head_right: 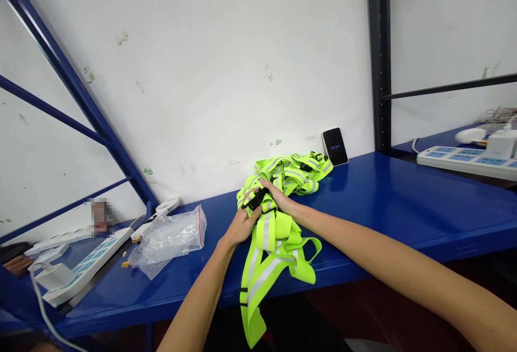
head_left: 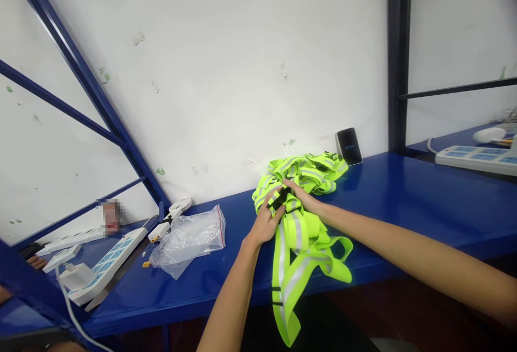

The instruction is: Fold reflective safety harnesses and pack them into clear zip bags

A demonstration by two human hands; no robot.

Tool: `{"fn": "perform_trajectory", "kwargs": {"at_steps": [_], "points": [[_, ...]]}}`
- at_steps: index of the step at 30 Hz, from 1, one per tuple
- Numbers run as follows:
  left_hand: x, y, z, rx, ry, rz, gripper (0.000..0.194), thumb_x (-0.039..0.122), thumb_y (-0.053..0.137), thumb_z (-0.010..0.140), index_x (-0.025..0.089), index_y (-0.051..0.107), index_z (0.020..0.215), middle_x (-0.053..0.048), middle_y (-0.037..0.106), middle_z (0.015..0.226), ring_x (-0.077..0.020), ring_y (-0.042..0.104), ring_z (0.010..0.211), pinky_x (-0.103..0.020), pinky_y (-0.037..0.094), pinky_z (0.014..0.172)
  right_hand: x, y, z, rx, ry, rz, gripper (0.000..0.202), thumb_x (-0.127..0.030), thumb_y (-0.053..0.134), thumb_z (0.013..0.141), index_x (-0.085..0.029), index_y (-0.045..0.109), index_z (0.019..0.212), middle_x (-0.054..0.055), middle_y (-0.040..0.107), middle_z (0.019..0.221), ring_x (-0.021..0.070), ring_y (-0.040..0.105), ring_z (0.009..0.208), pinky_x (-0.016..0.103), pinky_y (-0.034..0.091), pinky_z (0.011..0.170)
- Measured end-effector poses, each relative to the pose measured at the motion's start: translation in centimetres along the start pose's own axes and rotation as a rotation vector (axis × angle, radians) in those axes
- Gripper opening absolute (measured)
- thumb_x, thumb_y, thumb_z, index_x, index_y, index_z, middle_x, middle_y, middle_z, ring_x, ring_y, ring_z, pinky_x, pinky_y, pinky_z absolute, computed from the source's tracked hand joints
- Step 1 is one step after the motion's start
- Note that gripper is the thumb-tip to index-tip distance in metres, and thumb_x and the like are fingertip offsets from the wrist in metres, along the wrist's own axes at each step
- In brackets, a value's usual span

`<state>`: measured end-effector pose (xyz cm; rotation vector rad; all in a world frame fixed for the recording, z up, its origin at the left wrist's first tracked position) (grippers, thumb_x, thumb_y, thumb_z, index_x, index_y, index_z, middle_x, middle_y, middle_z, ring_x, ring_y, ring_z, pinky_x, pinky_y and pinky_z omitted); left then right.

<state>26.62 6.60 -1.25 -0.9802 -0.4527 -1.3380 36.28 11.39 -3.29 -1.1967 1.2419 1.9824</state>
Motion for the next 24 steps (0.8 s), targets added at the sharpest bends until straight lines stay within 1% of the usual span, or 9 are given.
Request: {"fn": "perform_trajectory", "kwargs": {"at_steps": [2,4,6,9,12,15,19,21,24], "points": [[0.5,-0.2,-0.1,0.005,0.012,-0.051,0.064,0.037,0.07,0.077,0.025,0.046,0.135,-0.009,0.051,0.137,-0.0257,0.042,0.132,-0.038,0.031,0.111,-0.1,0.0,-0.1,-0.008,0.013,0.008,0.026,-0.045,0.062,0.079,-0.02,0.061,0.084,0.002,0.067,0.071,0.0194,0.063,0.07,0.029,0.054,0.069],[0.5,-0.5,-0.2,0.019,0.001,-0.173,0.073,0.036,0.072,0.076,0.028,0.038,0.14,-0.006,0.044,0.145,-0.0241,0.04,0.134,-0.036,0.031,0.112,-0.2,0.4,-0.5,-0.055,0.025,-0.006,0.024,-0.036,0.065,0.076,-0.021,0.06,0.094,0.001,0.067,0.074,0.0181,0.063,0.068,0.029,0.054,0.067],[-0.2,-1.0,-0.1,0.071,-0.052,-0.356,0.081,0.038,0.073,0.075,0.032,0.031,0.144,-0.004,0.043,0.146,-0.023,0.043,0.133,-0.035,0.034,0.11,-0.5,0.9,-0.9,-0.092,0.005,-0.044,0.043,-0.027,0.068,0.072,-0.025,0.056,0.113,-0.001,0.068,0.08,0.0179,0.064,0.07,0.03,0.054,0.068],[-2.6,-1.7,0.2,0.208,-0.194,-0.616,0.082,0.046,0.07,0.076,0.033,0.028,0.145,-0.006,0.054,0.136,-0.0233,0.056,0.12,-0.036,0.043,0.101,-1.7,1.3,-1.6,-0.081,-0.117,-0.159,0.074,-0.022,0.072,0.068,-0.029,0.042,0.135,0.001,0.069,0.1,0.0204,0.066,0.088,0.033,0.054,0.079],[-4.3,-1.9,0.5,0.282,-0.294,-0.679,0.073,0.045,0.073,0.074,0.025,0.042,0.137,-0.009,0.063,0.124,-0.0252,0.063,0.109,-0.037,0.047,0.096,-3.5,1.7,-2.1,-0.066,-0.301,-0.364,0.076,-0.023,0.073,0.07,-0.026,0.042,0.139,0.006,0.062,0.121,0.0248,0.059,0.109,0.038,0.049,0.093],[-4.7,-1.0,0.8,0.181,-0.335,-0.651,0.059,0.042,0.075,0.073,0.015,0.056,0.122,-0.012,0.067,0.114,-0.0274,0.065,0.103,-0.039,0.048,0.093,-5.2,2.2,-3.0,-0.055,-0.522,-0.667,0.058,-0.024,0.065,0.078,-0.024,0.049,0.134,0.008,0.06,0.125,0.0278,0.056,0.114,0.043,0.046,0.096],[-4.3,1.0,0.4,0.007,-0.376,-0.658,0.056,0.034,0.076,0.072,0.014,0.057,0.121,-0.013,0.068,0.111,-0.0271,0.066,0.1,-0.04,0.049,0.093,-6.4,3.2,-4.7,-0.063,-0.787,-0.991,0.043,-0.02,0.05,0.087,-0.026,0.051,0.13,0.009,0.056,0.127,0.0294,0.051,0.118,0.048,0.041,0.099],[-3.9,1.4,0.0,-0.018,-0.381,-0.651,0.06,0.03,0.078,0.071,0.016,0.054,0.124,-0.012,0.068,0.112,-0.0261,0.067,0.098,-0.041,0.05,0.092,-6.6,2.9,-4.9,-0.026,-0.815,-1.01,0.043,-0.021,0.049,0.088,-0.025,0.048,0.131,0.01,0.055,0.127,0.0292,0.052,0.116,0.048,0.042,0.098],[-3.3,1.7,-0.4,-0.071,-0.396,-0.641,0.065,0.028,0.08,0.068,0.017,0.051,0.126,-0.011,0.069,0.109,-0.0244,0.069,0.091,-0.039,0.052,0.088,-6.4,1.8,-4.3,0.059,-0.713,-0.919,0.046,-0.027,0.053,0.088,-0.025,0.04,0.132,0.01,0.059,0.116,0.0265,0.058,0.101,0.044,0.049,0.087]]}}
Point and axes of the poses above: each hand's wrist, its own z-axis towards the middle knuckle, its own y-axis out of the palm, x = y × z, the point moved 9 cm from there along z, towards the middle knuckle
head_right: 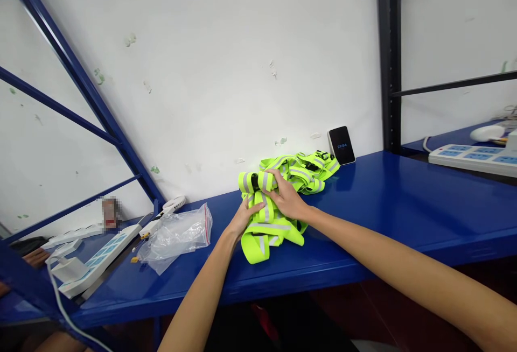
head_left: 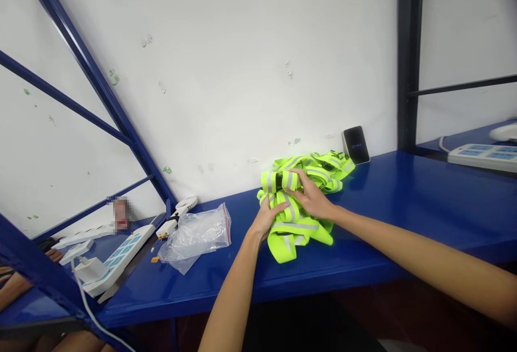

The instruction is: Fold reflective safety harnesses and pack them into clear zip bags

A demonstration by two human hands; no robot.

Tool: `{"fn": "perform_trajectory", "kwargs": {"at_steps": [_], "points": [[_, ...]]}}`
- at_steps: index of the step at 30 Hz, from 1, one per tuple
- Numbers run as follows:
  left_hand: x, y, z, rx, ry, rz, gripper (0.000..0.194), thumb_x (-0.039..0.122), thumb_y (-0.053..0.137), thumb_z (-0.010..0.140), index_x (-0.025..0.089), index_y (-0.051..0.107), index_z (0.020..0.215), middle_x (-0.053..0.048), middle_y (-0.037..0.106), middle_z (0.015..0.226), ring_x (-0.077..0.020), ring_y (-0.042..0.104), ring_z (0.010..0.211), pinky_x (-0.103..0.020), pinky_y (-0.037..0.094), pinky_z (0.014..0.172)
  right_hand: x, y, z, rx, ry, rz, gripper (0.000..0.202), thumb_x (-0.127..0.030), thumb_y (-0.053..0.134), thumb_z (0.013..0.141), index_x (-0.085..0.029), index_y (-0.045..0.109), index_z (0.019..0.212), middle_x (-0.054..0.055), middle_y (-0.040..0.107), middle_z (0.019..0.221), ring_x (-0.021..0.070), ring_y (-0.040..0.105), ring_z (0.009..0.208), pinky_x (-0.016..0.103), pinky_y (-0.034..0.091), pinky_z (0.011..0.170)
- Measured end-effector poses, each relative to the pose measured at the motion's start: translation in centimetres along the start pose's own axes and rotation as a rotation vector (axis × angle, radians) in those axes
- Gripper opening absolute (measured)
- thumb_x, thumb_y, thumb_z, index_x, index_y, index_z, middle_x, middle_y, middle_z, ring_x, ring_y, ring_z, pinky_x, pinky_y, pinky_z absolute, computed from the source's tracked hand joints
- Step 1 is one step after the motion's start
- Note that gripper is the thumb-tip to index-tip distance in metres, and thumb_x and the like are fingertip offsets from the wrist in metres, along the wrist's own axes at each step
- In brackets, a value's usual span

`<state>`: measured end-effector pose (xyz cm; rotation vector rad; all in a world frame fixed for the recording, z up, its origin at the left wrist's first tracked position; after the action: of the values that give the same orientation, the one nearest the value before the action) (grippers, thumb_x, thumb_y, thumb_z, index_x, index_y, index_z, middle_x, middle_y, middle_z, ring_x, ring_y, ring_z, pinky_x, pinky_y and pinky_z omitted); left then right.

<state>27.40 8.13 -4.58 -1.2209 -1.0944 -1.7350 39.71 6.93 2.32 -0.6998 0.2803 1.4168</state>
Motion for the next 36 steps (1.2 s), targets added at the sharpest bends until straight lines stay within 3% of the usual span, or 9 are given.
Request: {"fn": "perform_trajectory", "kwargs": {"at_steps": [7,11,14,17,21,24,26,32,36], "points": [[-2.6,1.7,-1.7,-0.26,-0.357,-0.037,0.068,0.044,0.077,0.065,0.011,0.057,0.122,-0.011,0.073,0.086,-0.0199,0.067,0.06,-0.031,0.054,0.059,1.9,-2.8,0.9,0.273,0.145,0.222,0.046,-0.035,0.062,0.082,-0.026,0.04,0.121,0.006,0.06,0.107,0.0245,0.059,0.099,0.038,0.051,0.084],[-2.9,2.9,-2.1,-0.345,-0.376,0.024,0.061,0.031,0.08,0.063,0.012,0.061,0.118,-0.009,0.072,0.088,-0.0202,0.069,0.074,-0.029,0.054,0.07,3.4,-4.6,1.4,0.407,0.178,0.256,0.048,-0.036,0.067,0.077,-0.026,0.043,0.117,0.006,0.062,0.106,0.0246,0.061,0.098,0.038,0.052,0.082],[-2.0,4.0,-2.2,-0.387,-0.284,0.026,0.059,0.021,0.081,0.06,0.013,0.061,0.116,-0.01,0.07,0.097,-0.0203,0.068,0.084,-0.028,0.052,0.077,5.1,-7.0,1.4,0.579,0.216,0.262,0.047,-0.036,0.066,0.076,-0.026,0.043,0.116,0.005,0.063,0.105,0.0234,0.062,0.098,0.039,0.052,0.083],[-1.2,4.4,-2.3,-0.359,-0.21,-0.044,0.061,0.017,0.076,0.064,0.018,0.056,0.121,-0.007,0.07,0.095,-0.0193,0.068,0.078,-0.032,0.052,0.077,6.4,-10.0,1.5,0.732,0.199,0.214,0.047,-0.034,0.066,0.076,-0.025,0.042,0.115,0.006,0.062,0.106,0.0227,0.062,0.099,0.04,0.051,0.085],[-1.3,3.7,-2.1,-0.264,-0.196,-0.232,0.053,0.018,0.066,0.067,0.021,0.054,0.119,0.0,0.066,0.076,-0.0124,0.06,0.05,-0.037,0.053,0.069,7.6,-12.6,1.5,0.848,0.159,0.181,0.045,-0.033,0.064,0.075,-0.025,0.042,0.114,0.007,0.06,0.111,0.0223,0.06,0.104,0.04,0.05,0.088],[-2.0,3.1,-1.9,-0.192,-0.274,-0.342,0.041,0.033,0.062,0.073,0.016,0.059,0.111,-0.002,0.065,0.071,-0.0138,0.056,0.046,-0.036,0.052,0.059,7.6,-12.5,1.6,0.825,0.194,0.143,0.04,-0.036,0.06,0.078,-0.025,0.043,0.112,0.007,0.06,0.11,0.0232,0.061,0.101,0.041,0.051,0.085],[-1.6,2.8,-1.9,-0.135,-0.28,-0.41,0.049,0.05,0.055,0.079,0.014,0.06,0.112,-0.008,0.068,0.083,-0.02,0.063,0.06,-0.037,0.052,0.061,6.4,-11.6,1.9,0.745,0.194,0.06,0.04,-0.038,0.061,0.079,-0.024,0.044,0.112,0.008,0.06,0.107,0.0244,0.061,0.098,0.041,0.05,0.085],[5.2,0.6,-3.8,0.108,0.257,-0.462,0.072,0.07,0.043,0.08,0.028,0.041,0.138,-0.009,0.055,0.132,-0.0271,0.054,0.119,-0.039,0.045,0.095,0.4,-9.4,1.5,0.677,0.036,-0.101,0.047,-0.036,0.054,0.085,-0.021,0.038,0.126,0.012,0.056,0.114,0.0272,0.057,0.105,0.042,0.047,0.09],[9.0,0.4,-6.1,0.258,0.597,0.082,0.082,0.041,0.054,0.083,0.039,0.005,0.149,-0.005,0.039,0.147,-0.0238,0.039,0.135,-0.04,0.035,0.108,-1.3,-6.4,1.3,0.454,0.053,-0.237,0.048,-0.025,0.05,0.085,-0.021,0.037,0.131,0.011,0.06,0.102,0.0274,0.06,0.087,0.041,0.049,0.079]]}}
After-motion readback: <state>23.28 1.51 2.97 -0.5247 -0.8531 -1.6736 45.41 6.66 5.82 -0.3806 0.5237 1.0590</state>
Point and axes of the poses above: each hand's wrist, its own z-axis towards the middle knuckle, its own y-axis out of the palm, x = y × z, the point moved 9 cm from there along z, towards the middle knuckle
